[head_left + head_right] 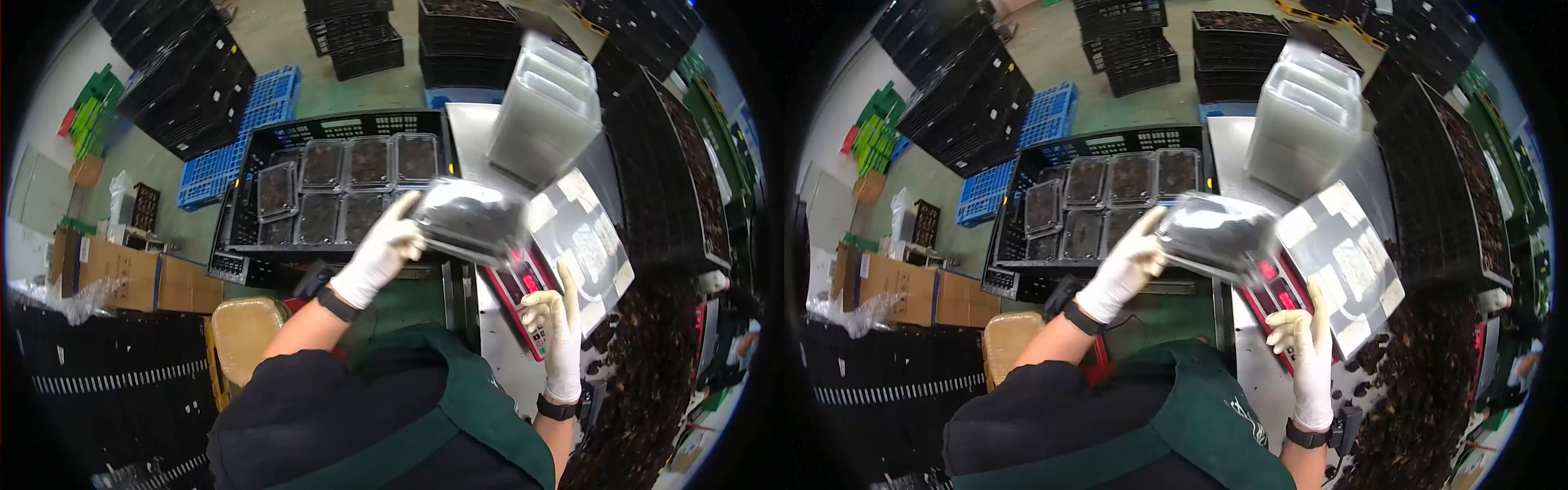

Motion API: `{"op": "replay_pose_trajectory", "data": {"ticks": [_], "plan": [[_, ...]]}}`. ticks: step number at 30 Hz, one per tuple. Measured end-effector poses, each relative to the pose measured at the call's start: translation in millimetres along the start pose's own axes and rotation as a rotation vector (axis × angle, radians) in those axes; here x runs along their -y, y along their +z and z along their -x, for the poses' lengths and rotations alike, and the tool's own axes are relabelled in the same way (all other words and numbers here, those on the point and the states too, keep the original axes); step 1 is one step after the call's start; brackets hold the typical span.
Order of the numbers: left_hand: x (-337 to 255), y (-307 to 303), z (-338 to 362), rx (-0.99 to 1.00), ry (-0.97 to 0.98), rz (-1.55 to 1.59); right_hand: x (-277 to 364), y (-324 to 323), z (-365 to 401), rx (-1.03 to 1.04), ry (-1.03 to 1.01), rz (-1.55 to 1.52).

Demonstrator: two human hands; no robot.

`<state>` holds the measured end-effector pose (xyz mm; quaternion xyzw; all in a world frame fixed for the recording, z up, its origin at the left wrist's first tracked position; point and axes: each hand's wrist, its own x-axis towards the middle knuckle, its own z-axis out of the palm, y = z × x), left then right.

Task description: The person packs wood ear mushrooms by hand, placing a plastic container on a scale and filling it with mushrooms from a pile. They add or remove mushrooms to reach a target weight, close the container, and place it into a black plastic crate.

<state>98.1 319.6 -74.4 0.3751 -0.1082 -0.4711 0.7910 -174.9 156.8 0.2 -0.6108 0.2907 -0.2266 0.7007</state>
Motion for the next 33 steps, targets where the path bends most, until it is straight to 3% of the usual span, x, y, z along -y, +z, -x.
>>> {"op": "replay_pose_trajectory", "data": {"ticks": [1,4,5,6,7,8,11,13,21,24,26,28,30,31,32,33], "plan": [[-7,-4,5,-0.002,-0.006,0.034,1,5,-3,0.003,0.001,0.001],[-40,-106,11,-0.419,0.317,0.12,-5,-10,20,-0.119,0.106,0.214],[-46,-150,14,-0.379,0.375,0.146,-20,-24,28,-0.162,0.139,0.167],[-48,-186,19,-0.53,0.473,0.177,-24,-37,39,-0.214,0.19,0.146],[-57,-183,31,-0.815,0.522,0.049,-29,-48,49,-0.267,0.243,0.125],[-65,-195,42,-0.975,0.538,-0.065,-33,-59,61,-0.332,0.26,0.114],[-91,-196,75,-1.156,0.658,-0.397,-40,-77,94,-0.492,0.29,0.125],[-99,-197,94,-1.219,0.596,-0.56,-52,-89,114,-0.549,0.285,0.069],[-82,-256,54,-1.211,0.685,-0.495,-71,-100,138,-0.643,0.32,0.037],[-82,-290,35,-1.24,0.604,-0.361,-68,-100,140,-0.694,0.283,0.075],[-72,-310,39,-1.133,0.649,-0.303,-72,-107,143,-0.669,0.276,0.068],[-85,-316,54,-0.907,0.499,0.207,-75,-109,154,-0.706,0.277,0.054],[-88,-261,67,-0.987,0.325,-0.81,-73,-102,163,-0.741,0.272,0.034],[-100,-245,72,-1.006,0.276,-1.008,-77,-102,169,-0.747,0.264,-0.002],[-96,-299,71,-1.166,0.359,-1.004,-90,-108,177,-0.759,0.262,-0.014],[-115,-295,67,-1.14,0.383,-1.399,-90,-107,181,-0.763,0.262,-0.042]]}}
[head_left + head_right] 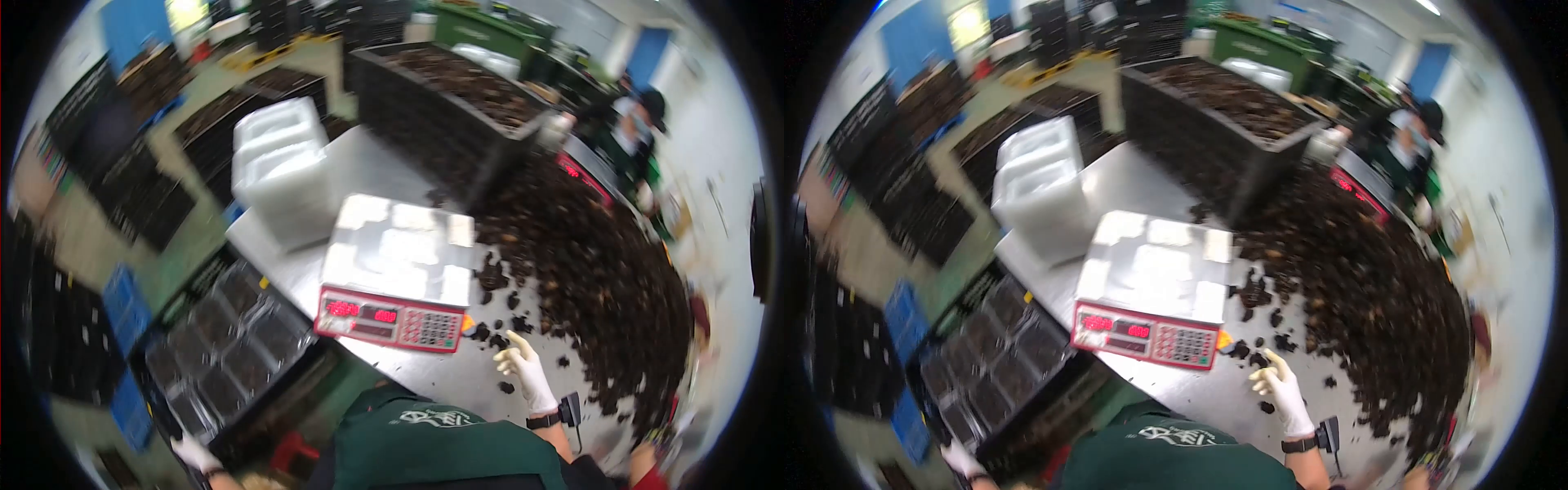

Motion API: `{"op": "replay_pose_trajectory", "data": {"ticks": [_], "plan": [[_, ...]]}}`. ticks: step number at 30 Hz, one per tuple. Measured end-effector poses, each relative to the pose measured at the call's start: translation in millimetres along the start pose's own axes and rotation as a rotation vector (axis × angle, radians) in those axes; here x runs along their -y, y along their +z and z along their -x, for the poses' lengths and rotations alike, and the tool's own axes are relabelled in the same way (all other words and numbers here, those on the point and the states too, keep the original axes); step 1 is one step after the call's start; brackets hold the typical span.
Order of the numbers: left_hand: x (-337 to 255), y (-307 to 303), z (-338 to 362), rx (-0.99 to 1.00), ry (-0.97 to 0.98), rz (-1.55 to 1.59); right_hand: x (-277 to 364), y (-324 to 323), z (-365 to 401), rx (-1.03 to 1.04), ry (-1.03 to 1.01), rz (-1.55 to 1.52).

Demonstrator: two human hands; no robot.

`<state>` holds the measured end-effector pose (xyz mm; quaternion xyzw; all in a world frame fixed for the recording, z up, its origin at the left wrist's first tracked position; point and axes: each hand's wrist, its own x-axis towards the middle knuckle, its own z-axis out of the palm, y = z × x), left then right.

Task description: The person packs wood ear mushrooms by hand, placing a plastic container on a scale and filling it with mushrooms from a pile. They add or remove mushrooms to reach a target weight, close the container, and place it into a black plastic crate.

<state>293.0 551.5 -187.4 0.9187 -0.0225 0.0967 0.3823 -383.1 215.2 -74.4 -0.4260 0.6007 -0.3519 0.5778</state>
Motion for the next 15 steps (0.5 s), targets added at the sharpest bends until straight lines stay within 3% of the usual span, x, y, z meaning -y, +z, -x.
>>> {"op": "replay_pose_trajectory", "data": {"ticks": [2,3,5,7,8,10,12,14,15], "plan": [[-24,8,-26,0.091,-0.375,0.194,-7,-6,4,-0.048,0.063,0.023],[-73,29,-23,0.286,-0.209,0.658,-14,-8,5,-0.06,0.061,0.025],[-191,54,7,0.342,0.157,0.743,-24,-10,2,-0.064,0.059,0.072],[-327,70,50,0.313,0.527,0.494,-41,-7,-2,-0.065,0.057,0.129],[-372,96,60,0.381,0.684,0.698,-45,-6,0,-0.09,0.058,0.168],[-464,110,88,0.202,1.294,0.42,-52,-2,5,-0.102,-0.006,0.24],[-523,132,102,0.224,1.5,0.224,-66,2,10,-0.17,-0.087,0.263],[-545,192,74,0.486,1.469,0.091,-58,5,20,-0.204,-0.061,0.293],[-553,194,76,0.735,1.292,-0.068,-66,3,21,-0.218,-0.082,0.279]]}}
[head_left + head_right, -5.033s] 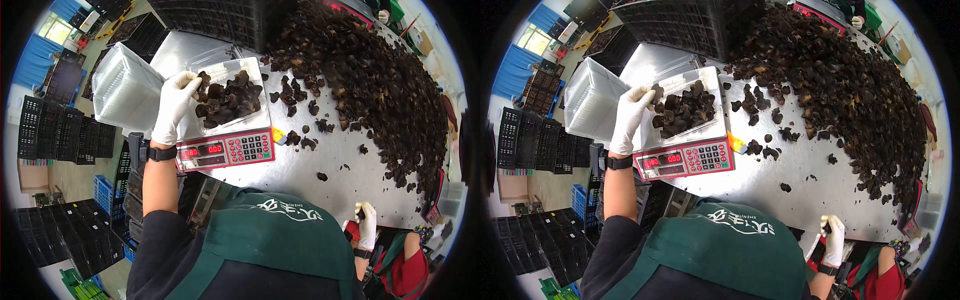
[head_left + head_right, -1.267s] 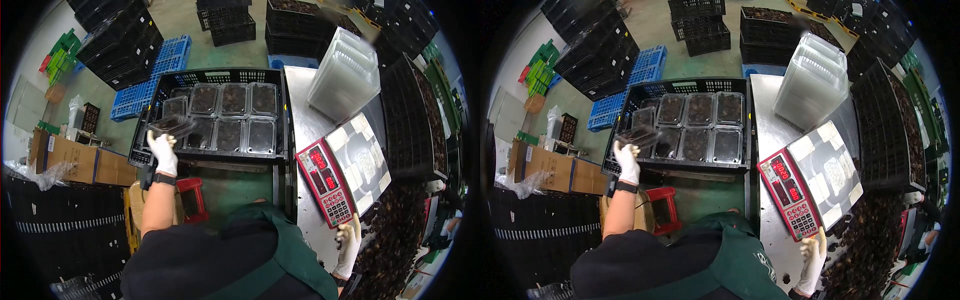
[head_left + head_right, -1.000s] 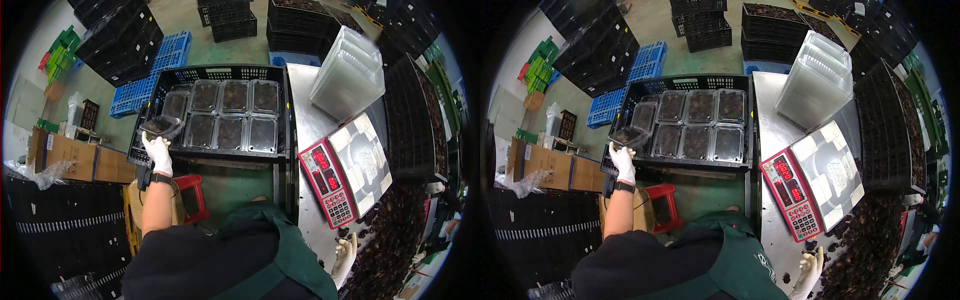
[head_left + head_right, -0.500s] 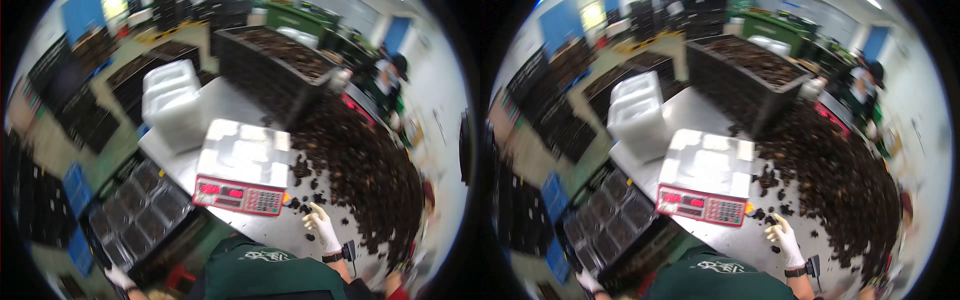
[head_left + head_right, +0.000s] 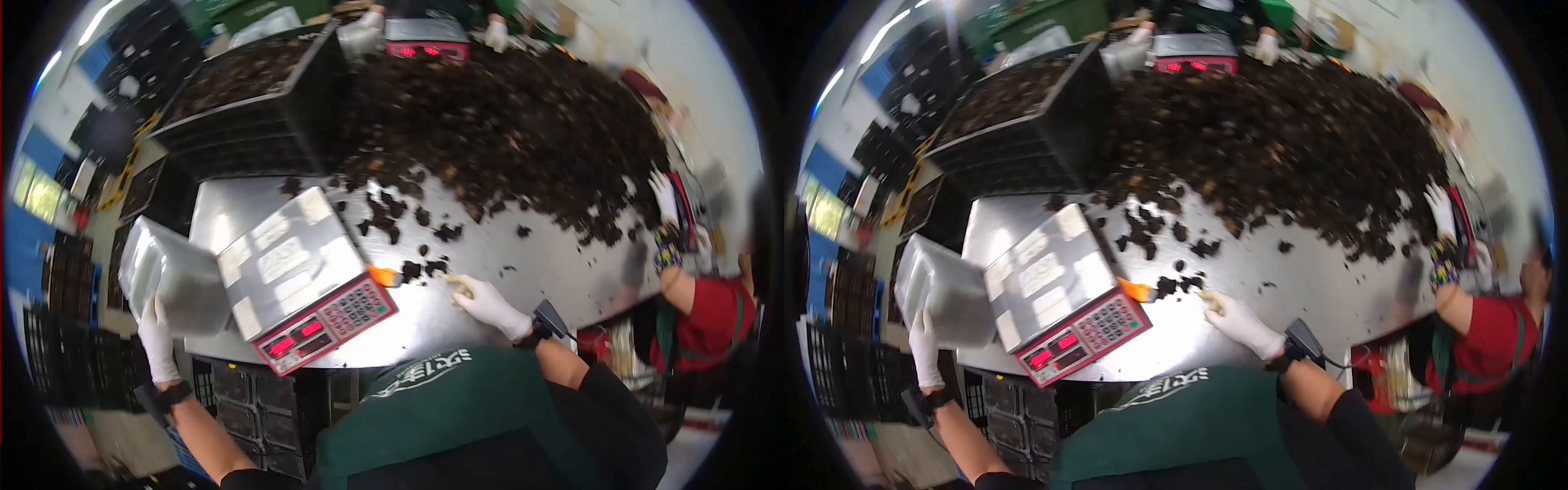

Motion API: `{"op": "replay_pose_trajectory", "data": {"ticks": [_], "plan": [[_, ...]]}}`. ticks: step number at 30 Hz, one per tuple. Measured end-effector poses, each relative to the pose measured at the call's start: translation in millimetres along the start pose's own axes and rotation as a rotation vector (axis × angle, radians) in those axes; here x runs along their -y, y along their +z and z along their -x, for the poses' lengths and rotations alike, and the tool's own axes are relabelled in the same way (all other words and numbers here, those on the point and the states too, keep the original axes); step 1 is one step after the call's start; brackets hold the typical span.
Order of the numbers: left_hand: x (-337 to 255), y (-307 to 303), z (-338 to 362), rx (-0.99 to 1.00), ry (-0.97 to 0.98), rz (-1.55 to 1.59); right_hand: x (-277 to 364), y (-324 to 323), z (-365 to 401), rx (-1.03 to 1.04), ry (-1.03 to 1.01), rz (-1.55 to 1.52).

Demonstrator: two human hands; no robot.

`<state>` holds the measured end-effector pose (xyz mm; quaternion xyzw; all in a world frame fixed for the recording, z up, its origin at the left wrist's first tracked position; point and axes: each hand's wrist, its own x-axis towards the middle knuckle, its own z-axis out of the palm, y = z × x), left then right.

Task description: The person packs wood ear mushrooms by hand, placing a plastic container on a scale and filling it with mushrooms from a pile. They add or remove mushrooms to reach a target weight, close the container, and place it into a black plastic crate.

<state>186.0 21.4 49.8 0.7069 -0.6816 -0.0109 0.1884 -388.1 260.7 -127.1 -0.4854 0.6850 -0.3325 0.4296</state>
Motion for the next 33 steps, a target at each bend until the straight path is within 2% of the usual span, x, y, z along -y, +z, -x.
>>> {"op": "replay_pose_trajectory", "data": {"ticks": [1,5,8,9,12,13,15,16,19,20,21,23,24,27,28,32,33], "plan": [[24,13,-13,-0.119,0.24,-0.14,-4,-1,5,-0.025,0.036,-0.027],[41,3,-30,-0.056,0.158,0.011,-16,-3,13,-0.064,0.076,-0.178],[17,-19,-34,0.02,0.082,0.131,-17,-7,4,-0.076,0.072,-0.296],[27,-25,-42,0.038,0.114,0.078,-13,-10,-2,-0.117,0.046,-0.267],[34,-44,-57,0.272,0.058,0.163,9,-31,-31,-0.235,-0.007,-0.083],[31,-57,-62,0.261,0.012,0.187,12,-36,-44,-0.273,-0.006,0.029],[6,-76,-51,-0.069,-0.019,0.236,14,-38,-74,-0.466,-0.281,0.266],[-7,-84,-43,-0.16,-0.008,0.245,14,-37,-86,-0.563,-0.422,0.382],[-107,-42,21,-0.285,0.121,0.25,-5,-29,-118,-0.299,-0.446,0.464],[-131,-23,42,-0.221,0.151,0.22,-18,-27,-128,-0.249,-0.417,0.446],[-150,0,60,-0.157,0.177,0.188,-16,-27,-137,-0.31,-0.402,0.394],[-183,42,81,-0.046,0.399,0.156,-1,-27,-149,-0.417,-0.369,0.286],[-195,62,90,-0.019,0.415,0.137,17,-25,-153,-0.425,-0.333,0.368],[-205,102,100,0.169,0.44,0.082,37,-9,-172,-0.381,-0.473,0.638],[-213,107,101,0.193,0.497,0.045,25,-5,-184,-0.294,-0.486,0.719],[-224,106,109,0.178,0.451,0.175,2,-1,-210,-0.205,-0.482,0.473],[-222,107,111,0.165,0.428,0.179,20,-1,-205,-0.198,-0.493,0.491]]}}
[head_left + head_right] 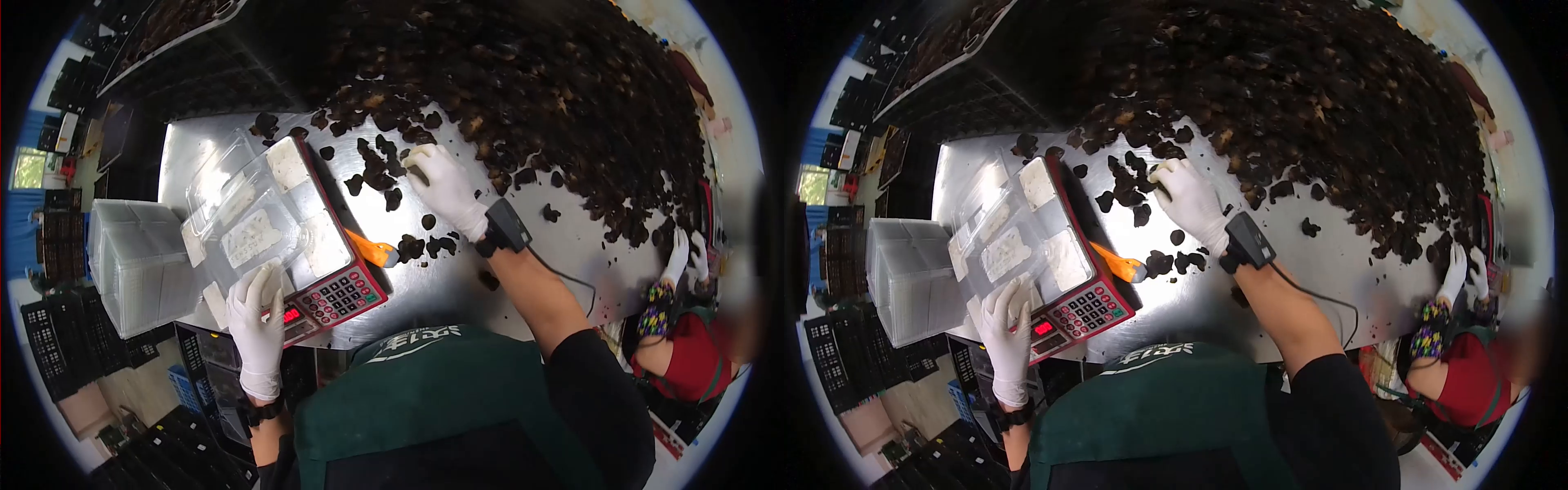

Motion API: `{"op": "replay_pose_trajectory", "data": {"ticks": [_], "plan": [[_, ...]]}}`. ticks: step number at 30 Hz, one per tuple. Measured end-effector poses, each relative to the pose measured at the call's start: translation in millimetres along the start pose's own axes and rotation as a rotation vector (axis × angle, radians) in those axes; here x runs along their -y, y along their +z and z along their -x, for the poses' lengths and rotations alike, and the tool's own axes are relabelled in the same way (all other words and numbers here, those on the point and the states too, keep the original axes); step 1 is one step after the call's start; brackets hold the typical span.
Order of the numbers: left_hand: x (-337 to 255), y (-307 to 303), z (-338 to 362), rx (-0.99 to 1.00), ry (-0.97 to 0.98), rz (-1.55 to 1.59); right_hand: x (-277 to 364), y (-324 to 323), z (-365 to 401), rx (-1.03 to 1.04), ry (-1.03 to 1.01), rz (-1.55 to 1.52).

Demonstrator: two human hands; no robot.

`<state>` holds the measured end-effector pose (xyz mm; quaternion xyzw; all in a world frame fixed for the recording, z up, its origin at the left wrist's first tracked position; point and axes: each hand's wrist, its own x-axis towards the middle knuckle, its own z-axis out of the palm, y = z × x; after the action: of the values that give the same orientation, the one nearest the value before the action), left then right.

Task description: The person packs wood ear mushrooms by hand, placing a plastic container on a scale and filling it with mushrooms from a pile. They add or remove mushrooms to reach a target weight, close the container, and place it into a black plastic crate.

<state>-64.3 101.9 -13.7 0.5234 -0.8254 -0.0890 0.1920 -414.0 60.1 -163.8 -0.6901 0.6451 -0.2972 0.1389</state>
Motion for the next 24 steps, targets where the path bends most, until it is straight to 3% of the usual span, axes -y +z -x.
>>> {"op": "replay_pose_trajectory", "data": {"ticks": [4,6,10,14,18,20,22,24], "plan": [[-2,5,7,-0.04,-0.056,0.011,51,-5,-18,0.048,-0.162,0.211],[-5,8,6,-0.05,-0.063,0.012,52,6,-33,0.063,-0.238,0.308],[-11,9,5,-0.06,-0.072,0.005,39,33,-52,0.122,-0.271,0.222],[-6,7,10,-0.13,-0.033,0.031,22,45,-28,0.025,-0.32,0.257],[-2,7,16,-0.164,-0.048,0.046,8,36,-37,-0.129,-0.303,0.059],[7,6,20,-0.218,-0.019,0.052,4,29,-47,-0.195,-0.137,-0.081],[15,5,20,-0.316,-0.054,0.036,19,9,-62,-0.214,0.021,-0.219],[23,6,14,-0.425,-0.075,-0.009,60,-14,-74,-0.213,-0.029,-0.332]]}}
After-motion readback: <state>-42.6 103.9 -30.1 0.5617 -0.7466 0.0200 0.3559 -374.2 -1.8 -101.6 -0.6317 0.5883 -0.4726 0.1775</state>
